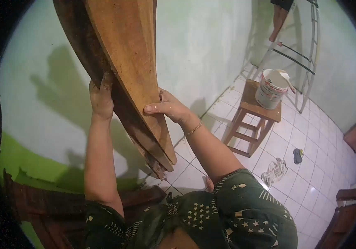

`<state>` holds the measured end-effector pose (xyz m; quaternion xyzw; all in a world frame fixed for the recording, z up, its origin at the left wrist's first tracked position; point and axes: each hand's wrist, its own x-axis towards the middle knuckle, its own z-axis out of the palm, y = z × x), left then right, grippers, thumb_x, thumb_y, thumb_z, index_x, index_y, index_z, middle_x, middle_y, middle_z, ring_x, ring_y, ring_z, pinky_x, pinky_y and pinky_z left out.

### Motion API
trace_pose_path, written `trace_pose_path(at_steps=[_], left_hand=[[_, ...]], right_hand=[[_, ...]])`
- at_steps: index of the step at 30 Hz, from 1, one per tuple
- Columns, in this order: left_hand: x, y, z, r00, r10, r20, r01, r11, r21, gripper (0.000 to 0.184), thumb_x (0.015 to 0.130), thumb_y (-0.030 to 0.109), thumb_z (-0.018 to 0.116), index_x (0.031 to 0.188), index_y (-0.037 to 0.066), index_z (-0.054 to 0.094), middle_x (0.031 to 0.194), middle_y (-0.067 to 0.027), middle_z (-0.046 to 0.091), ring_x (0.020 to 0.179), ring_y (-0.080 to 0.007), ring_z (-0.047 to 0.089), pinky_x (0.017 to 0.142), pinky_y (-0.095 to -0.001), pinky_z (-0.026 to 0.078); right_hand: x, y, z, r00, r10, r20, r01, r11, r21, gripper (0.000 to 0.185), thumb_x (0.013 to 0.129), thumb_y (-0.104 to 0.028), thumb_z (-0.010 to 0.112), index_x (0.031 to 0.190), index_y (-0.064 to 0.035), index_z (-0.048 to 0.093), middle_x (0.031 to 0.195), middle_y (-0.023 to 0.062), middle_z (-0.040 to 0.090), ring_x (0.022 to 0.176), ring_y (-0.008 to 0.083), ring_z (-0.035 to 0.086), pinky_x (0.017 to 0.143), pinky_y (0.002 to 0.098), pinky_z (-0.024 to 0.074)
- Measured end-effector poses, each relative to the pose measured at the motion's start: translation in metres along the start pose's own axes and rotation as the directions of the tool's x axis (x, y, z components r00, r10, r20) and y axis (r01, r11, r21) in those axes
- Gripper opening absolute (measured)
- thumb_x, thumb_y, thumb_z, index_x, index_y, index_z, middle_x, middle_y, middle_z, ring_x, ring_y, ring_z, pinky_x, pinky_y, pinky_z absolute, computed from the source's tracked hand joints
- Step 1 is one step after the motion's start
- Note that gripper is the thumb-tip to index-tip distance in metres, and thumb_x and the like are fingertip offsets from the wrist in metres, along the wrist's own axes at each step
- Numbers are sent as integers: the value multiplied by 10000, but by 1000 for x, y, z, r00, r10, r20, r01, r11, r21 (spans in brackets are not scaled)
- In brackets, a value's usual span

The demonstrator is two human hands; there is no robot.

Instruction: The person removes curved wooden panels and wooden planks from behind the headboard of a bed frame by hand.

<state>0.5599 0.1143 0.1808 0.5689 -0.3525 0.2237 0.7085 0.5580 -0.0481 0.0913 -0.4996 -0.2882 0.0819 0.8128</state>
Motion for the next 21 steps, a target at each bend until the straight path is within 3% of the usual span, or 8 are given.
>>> trace_pose_path(at_steps=[6, 9, 10, 14, 17, 18, 21], left_hand=[[8, -20, 48, 974, -199, 112, 195, 980, 47, 471, 782, 327, 742, 1061, -13, 574, 986, -55, 634, 889, -131, 572, 813, -261, 446], [5, -34, 80, 976, -191, 104, 171, 970, 172, 485, 774, 349, 746, 1033, -24, 577, 957, -69, 642, 868, -136, 583, 791, -254, 456], [3, -38, 93, 983, -152, 100, 140, 983, 118, 493, 747, 371, 765, 969, -29, 580, 911, -92, 649, 822, -137, 596, 743, -254, 473], [-5, -57, 139, 968, -200, 153, 169, 966, 194, 555, 652, 416, 820, 856, -33, 567, 803, -134, 649, 725, -161, 615, 652, -273, 494], [-20, -60, 176, 933, -265, 242, 211, 951, 227, 581, 631, 421, 827, 851, -48, 563, 784, -150, 647, 721, -181, 628, 655, -286, 499], [-25, -53, 186, 861, -388, 329, 284, 903, 323, 536, 699, 289, 797, 1014, -60, 540, 936, -144, 645, 876, -181, 607, 765, -298, 488], [-48, -53, 220, 813, -431, 392, 270, 875, 402, 581, 670, 289, 808, 1030, -65, 520, 945, -169, 637, 883, -210, 620, 759, -309, 497]], right_hand=[[-20, -2, -54, 999, -37, 10, 37, 998, 53, 861, 628, -387, 767, 1286, 44, 418, 1238, 136, 522, 1159, 218, 481, 1009, 324, 343], [-41, -6, -75, 994, -60, -87, 68, 993, 99, 860, 624, -411, 757, 1277, 44, 432, 1236, 144, 523, 1158, 229, 481, 997, 329, 351], [-48, -8, -80, 990, -85, -111, 95, 991, 93, 899, 617, -464, 761, 1279, 45, 427, 1233, 144, 523, 1167, 231, 473, 999, 333, 350], [-89, 0, -123, 971, -108, -212, 129, 987, 91, 976, 578, -569, 776, 1278, 24, 440, 1233, 127, 527, 1170, 225, 468, 1007, 354, 350], [-131, 1, -152, 965, -98, -243, 133, 982, 135, 940, 582, -560, 783, 1266, 2, 469, 1237, 108, 528, 1161, 222, 475, 1008, 358, 354], [-141, 3, -154, 930, -139, -340, 204, 965, 163, 869, 613, -539, 777, 1244, -12, 498, 1211, 103, 548, 1119, 228, 510, 984, 365, 389], [-177, -3, -168, 839, -158, -521, 292, 938, 185, 831, 643, -530, 757, 1235, -8, 499, 1182, 111, 560, 1098, 243, 524, 968, 374, 406]])
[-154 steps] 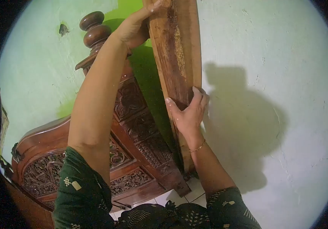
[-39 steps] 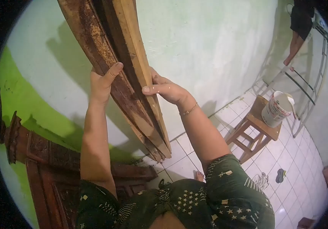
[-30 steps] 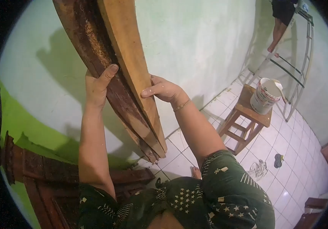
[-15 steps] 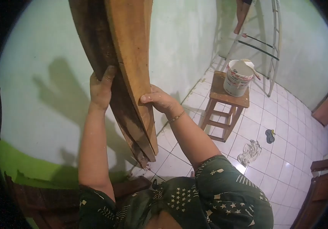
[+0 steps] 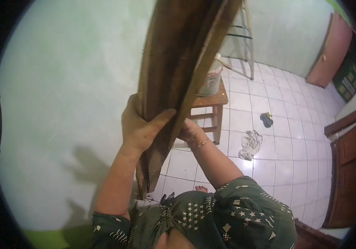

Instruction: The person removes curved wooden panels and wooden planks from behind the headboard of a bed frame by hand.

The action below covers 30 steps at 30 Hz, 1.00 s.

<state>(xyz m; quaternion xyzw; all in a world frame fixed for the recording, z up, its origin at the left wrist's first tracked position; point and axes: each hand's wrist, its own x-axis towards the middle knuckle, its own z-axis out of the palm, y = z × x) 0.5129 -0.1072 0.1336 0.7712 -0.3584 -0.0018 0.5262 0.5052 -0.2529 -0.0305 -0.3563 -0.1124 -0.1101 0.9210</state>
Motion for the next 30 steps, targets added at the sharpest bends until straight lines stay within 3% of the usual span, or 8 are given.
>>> trace_pose_path(at_steps=[4, 7, 15, 19, 22, 24, 27, 30], left_hand=[[-13, -1, 53, 989, -60, 134, 69, 996, -60, 757, 622, 326, 832, 1116, -87, 434, 978, -210, 593, 914, -275, 608, 778, -332, 496], [-24, -32, 110, 945, 286, 155, -283, 958, -45, 821, 600, 345, 839, 1130, -105, 404, 980, -226, 572, 917, -318, 594, 793, -361, 488], [-61, -61, 197, 763, 438, 476, -464, 883, -70, 886, 558, 449, 832, 1129, -78, 406, 1070, -206, 452, 1013, -318, 489, 885, -393, 411], [-104, -61, 197, 547, 461, 699, -206, 883, -421, 982, 533, 490, 843, 1207, -38, 361, 1103, -194, 437, 1080, -298, 449, 932, -398, 378], [-106, -108, 200, 653, 430, 624, -230, 897, -378, 984, 542, 482, 844, 1233, -27, 362, 1145, -191, 430, 1114, -302, 433, 973, -403, 353], [-95, -181, 220, 543, 215, 812, -62, 974, -216, 1029, 559, 461, 841, 1298, -34, 324, 1257, -216, 394, 1198, -334, 391, 1008, -417, 329], [-108, -215, 232, 10, -54, 999, 134, 990, 52, 1110, 562, 442, 838, 1367, -44, 248, 1376, -238, 313, 1288, -360, 310, 1048, -425, 285], [-120, -216, 252, -263, -34, 964, 423, 894, 147, 1084, 561, 412, 831, 1368, -46, 272, 1375, -198, 350, 1293, -306, 324, 1065, -390, 259]], right_hand=[[-40, -22, -36, 989, -103, -108, 106, 994, 28, 821, 671, -533, 727, 1235, 12, 484, 1158, 130, 565, 1088, 265, 528, 959, 387, 413], [-78, -33, -55, 971, -174, -166, 183, 982, 43, 815, 692, -536, 704, 1234, 27, 473, 1140, 144, 569, 1081, 282, 531, 953, 396, 418], [-180, -45, -90, 920, -306, -245, 320, 947, 16, 805, 747, -543, 644, 1233, 68, 443, 1092, 182, 579, 1061, 326, 540, 936, 421, 433], [-262, -33, -69, 919, -323, -225, 338, 941, 30, 803, 775, -546, 613, 1232, 88, 428, 1068, 201, 583, 1052, 349, 544, 928, 434, 440], [-288, -19, -78, 907, -378, -186, 384, 923, -1, 803, 796, -549, 591, 1232, 103, 417, 1050, 215, 587, 1044, 365, 547, 922, 443, 445], [-284, -8, -108, 873, -473, -121, 468, 881, -70, 842, 833, -562, 508, 1232, 163, 355, 1032, 271, 572, 1054, 402, 533, 916, 465, 442], [-296, -6, -124, 864, -500, -60, 490, 862, -131, 824, 845, -548, 494, 1230, 167, 354, 1058, 285, 561, 1076, 399, 525, 921, 466, 438], [-298, -10, -137, 885, -464, -38, 455, 880, -135, 808, 865, -526, 473, 1240, 176, 335, 1098, 308, 538, 1101, 407, 511, 936, 477, 427]])
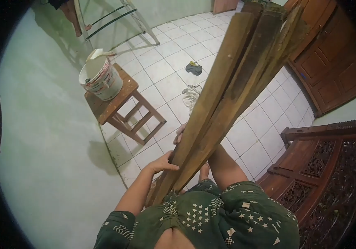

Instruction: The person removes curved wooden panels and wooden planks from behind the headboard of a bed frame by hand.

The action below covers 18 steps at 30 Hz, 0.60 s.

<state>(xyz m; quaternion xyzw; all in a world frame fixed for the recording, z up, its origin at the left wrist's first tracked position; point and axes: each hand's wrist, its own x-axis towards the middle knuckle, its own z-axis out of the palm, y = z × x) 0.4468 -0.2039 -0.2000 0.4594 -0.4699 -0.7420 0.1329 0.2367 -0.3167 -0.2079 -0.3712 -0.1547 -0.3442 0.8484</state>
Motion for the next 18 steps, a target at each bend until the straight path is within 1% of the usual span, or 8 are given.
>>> trace_pose_path(at_steps=[2, 5, 7, 8, 9, 12, 15, 18], left_hand=[[16, -1, -7, 993, 25, 114, -10, 991, -132, 1047, 568, 381, 823, 1369, -33, 292, 1362, -169, 382, 1290, -272, 333, 1071, -371, 247], [19, 18, -13, 983, 135, 127, -82, 932, -354, 992, 569, 318, 807, 1373, -1, 321, 1332, -119, 435, 1263, -228, 364, 1070, -335, 243], [34, 11, -27, 970, 202, 133, -119, 878, -463, 973, 540, 332, 816, 1346, 5, 378, 1295, -106, 482, 1218, -214, 421, 1038, -319, 297], [41, 13, -33, 973, 159, 169, -55, 866, -497, 988, 502, 367, 830, 1317, -11, 418, 1263, -101, 520, 1169, -210, 475, 1008, -317, 339], [45, 14, -37, 973, 113, 203, -2, 876, -481, 1009, 489, 389, 835, 1312, -21, 420, 1258, -101, 527, 1155, -212, 491, 1003, -322, 346], [55, 9, -46, 951, 86, 297, 71, 874, -481, 995, 516, 415, 842, 1303, -33, 428, 1270, -110, 520, 1171, -210, 476, 1016, -324, 336], [54, 19, -41, 938, 84, 337, 58, 918, -391, 1004, 518, 444, 835, 1297, -41, 429, 1275, -121, 515, 1177, -217, 477, 1009, -333, 343], [48, 28, -23, 957, 37, 287, 47, 959, -280, 1001, 523, 465, 824, 1293, -38, 431, 1259, -123, 523, 1157, -215, 491, 989, -339, 362]], right_hand=[[-2, 5, -4, 1000, 22, 14, -23, 998, 54, 806, 878, -517, 451, 1261, 179, 313, 1144, 322, 510, 1124, 413, 495, 950, 489, 416], [13, -9, 33, 982, 162, -101, -120, 936, 330, 790, 888, -503, 441, 1325, 134, 277, 1226, 308, 464, 1178, 398, 459, 971, 484, 407], [12, -14, 36, 917, 281, -283, -173, 919, 353, 774, 889, -496, 445, 1357, 93, 263, 1269, 287, 441, 1207, 376, 440, 984, 468, 404], [11, -15, 35, 865, 336, -373, -194, 909, 369, 768, 889, -492, 446, 1373, 72, 256, 1291, 276, 429, 1221, 364, 431, 991, 460, 402], [13, -13, 32, 903, 296, -312, -149, 896, 419, 702, 891, -445, 483, 1376, 26, 295, 1290, 250, 446, 1234, 329, 428, 1007, 441, 398], [5, -6, 15, 915, 134, -380, -33, 965, 261, 630, 896, -378, 511, 1362, 10, 338, 1292, 237, 452, 1220, 323, 445, 1016, 435, 397], [-10, 0, 3, 938, 86, -336, -29, 984, 173, 643, 910, -456, 442, 1366, -11, 350, 1350, 197, 415, 1249, 300, 405, 1042, 443, 343], [-41, 19, -9, 908, -4, -420, 77, 985, 157, 637, 904, -449, 463, 1357, -11, 368, 1335, 183, 441, 1249, 307, 403, 1039, 441, 347]])
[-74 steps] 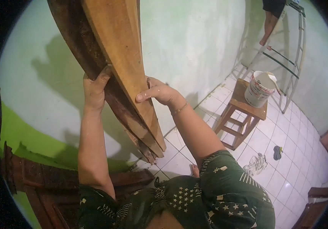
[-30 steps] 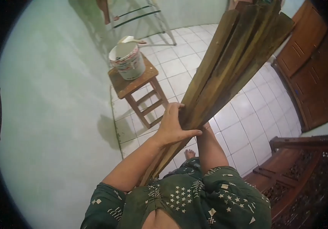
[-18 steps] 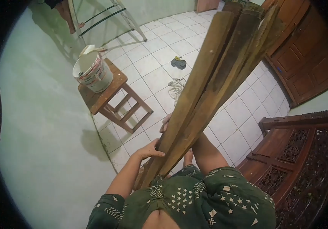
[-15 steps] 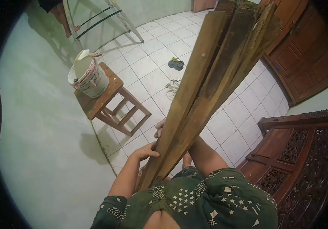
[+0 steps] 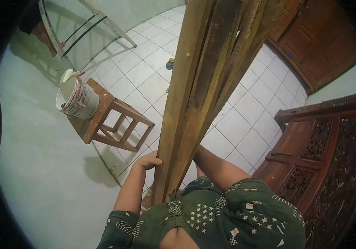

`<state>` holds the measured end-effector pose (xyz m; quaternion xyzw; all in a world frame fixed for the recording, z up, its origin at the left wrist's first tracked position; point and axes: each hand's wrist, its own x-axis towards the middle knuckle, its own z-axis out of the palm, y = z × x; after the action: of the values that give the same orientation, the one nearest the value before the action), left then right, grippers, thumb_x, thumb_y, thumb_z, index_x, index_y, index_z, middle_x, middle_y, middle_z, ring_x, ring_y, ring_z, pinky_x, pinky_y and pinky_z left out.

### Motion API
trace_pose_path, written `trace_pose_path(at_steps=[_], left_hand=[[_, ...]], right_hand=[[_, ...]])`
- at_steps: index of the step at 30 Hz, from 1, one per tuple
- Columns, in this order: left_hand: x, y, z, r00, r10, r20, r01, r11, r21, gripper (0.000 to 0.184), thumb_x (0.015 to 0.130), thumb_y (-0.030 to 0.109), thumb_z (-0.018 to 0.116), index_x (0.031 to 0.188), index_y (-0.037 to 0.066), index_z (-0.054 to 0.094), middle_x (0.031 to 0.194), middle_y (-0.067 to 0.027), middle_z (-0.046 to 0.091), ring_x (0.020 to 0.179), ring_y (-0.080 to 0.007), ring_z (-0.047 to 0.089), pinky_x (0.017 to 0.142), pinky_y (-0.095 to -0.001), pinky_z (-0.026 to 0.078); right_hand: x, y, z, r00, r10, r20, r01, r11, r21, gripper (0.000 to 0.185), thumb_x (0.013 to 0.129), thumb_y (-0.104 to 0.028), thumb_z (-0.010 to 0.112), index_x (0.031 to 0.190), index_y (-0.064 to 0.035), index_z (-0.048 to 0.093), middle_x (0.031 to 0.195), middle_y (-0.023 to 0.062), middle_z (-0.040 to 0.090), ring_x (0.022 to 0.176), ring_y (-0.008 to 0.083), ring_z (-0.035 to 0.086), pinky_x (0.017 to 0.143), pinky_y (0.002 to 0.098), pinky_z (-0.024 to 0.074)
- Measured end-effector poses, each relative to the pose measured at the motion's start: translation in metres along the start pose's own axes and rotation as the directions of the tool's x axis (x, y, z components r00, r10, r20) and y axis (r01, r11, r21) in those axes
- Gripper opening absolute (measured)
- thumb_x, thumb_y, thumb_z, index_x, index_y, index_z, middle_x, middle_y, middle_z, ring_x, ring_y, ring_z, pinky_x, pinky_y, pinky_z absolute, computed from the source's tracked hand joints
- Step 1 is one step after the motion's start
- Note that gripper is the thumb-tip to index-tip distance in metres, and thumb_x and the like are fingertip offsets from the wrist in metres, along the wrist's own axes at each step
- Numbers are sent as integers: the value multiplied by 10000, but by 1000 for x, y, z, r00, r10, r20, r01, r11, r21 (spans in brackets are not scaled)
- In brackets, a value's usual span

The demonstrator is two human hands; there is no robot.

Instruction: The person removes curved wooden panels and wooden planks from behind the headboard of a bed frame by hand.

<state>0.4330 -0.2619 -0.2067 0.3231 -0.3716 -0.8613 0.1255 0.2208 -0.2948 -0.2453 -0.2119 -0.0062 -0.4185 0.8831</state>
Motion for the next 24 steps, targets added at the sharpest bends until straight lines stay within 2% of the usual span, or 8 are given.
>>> trace_pose_path(at_steps=[2, 5, 7, 9, 12, 18, 21, 24], left_hand=[[4, 0, 10, 996, -8, -93, 12, 999, 43, 980, 542, 470, 815, 1292, -30, 433, 1241, -121, 530, 1138, -208, 497, 974, -340, 374], [8, 3, 22, 959, 40, -279, -19, 997, 80, 873, 587, 437, 808, 1246, -23, 470, 1179, -110, 559, 1073, -193, 524, 918, -331, 412], [15, -1, 34, 902, 132, -411, -100, 990, 99, 710, 629, 363, 815, 1155, -27, 540, 1094, -94, 600, 985, -177, 569, 841, -314, 459], [5, -3, 50, 918, 216, -332, -132, 958, 256, 716, 634, 342, 822, 1165, -34, 523, 1086, -108, 601, 983, -187, 572, 858, -323, 455], [-1, -7, 53, 851, 396, -344, -208, 856, 473, 806, 619, 324, 842, 1204, -54, 436, 1105, -156, 575, 1037, -225, 553, 894, -340, 443], [24, -36, 40, 846, 163, -509, -34, 967, 253, 957, 619, 342, 843, 1266, -59, 264, 1185, -216, 490, 1094, -254, 515, 917, -353, 431], [10, -46, 34, 871, 357, -336, -156, 852, 499, 980, 635, 333, 831, 1296, -60, 224, 1164, -210, 501, 1092, -252, 515, 903, -361, 444], [15, -30, 17, 948, 64, -312, -67, 998, 2, 990, 637, 322, 831, 1314, -53, 213, 1183, -210, 500, 1129, -243, 491, 935, -373, 424]], right_hand=[[-15, 13, -11, 991, -102, -90, 98, 994, -48, 587, 905, -397, 499, 1332, -7, 400, 1299, 190, 473, 1184, 276, 479, 990, 425, 415], [-21, 10, 1, 928, -74, -365, 56, 997, -61, 551, 907, -384, 507, 1301, -6, 436, 1265, 189, 505, 1131, 263, 532, 952, 419, 455], [-18, -7, 51, 811, 26, -585, -43, 999, -15, 543, 908, -398, 498, 1283, -8, 456, 1248, 183, 520, 1109, 264, 546, 939, 422, 461], [-26, -7, 79, 622, 138, -771, -116, 990, 84, 537, 909, -411, 490, 1265, -10, 476, 1232, 178, 536, 1087, 266, 560, 926, 424, 467], [-30, 6, 70, 657, 162, -736, -83, 986, 143, 529, 910, -412, 486, 1255, -11, 482, 1219, 176, 543, 1076, 268, 565, 921, 428, 469], [-36, 32, 46, 685, 200, -700, -70, 975, 211, 516, 910, -412, 478, 1237, -12, 494, 1193, 173, 557, 1053, 272, 574, 909, 434, 472], [-38, 31, 49, 698, 192, -690, -49, 974, 221, 510, 911, -412, 475, 1227, -13, 501, 1180, 171, 564, 1041, 273, 578, 904, 437, 473], [-41, 32, 51, 705, 197, -682, -38, 970, 241, 504, 911, -412, 471, 1218, -14, 507, 1167, 170, 571, 1030, 275, 583, 898, 440, 475]])
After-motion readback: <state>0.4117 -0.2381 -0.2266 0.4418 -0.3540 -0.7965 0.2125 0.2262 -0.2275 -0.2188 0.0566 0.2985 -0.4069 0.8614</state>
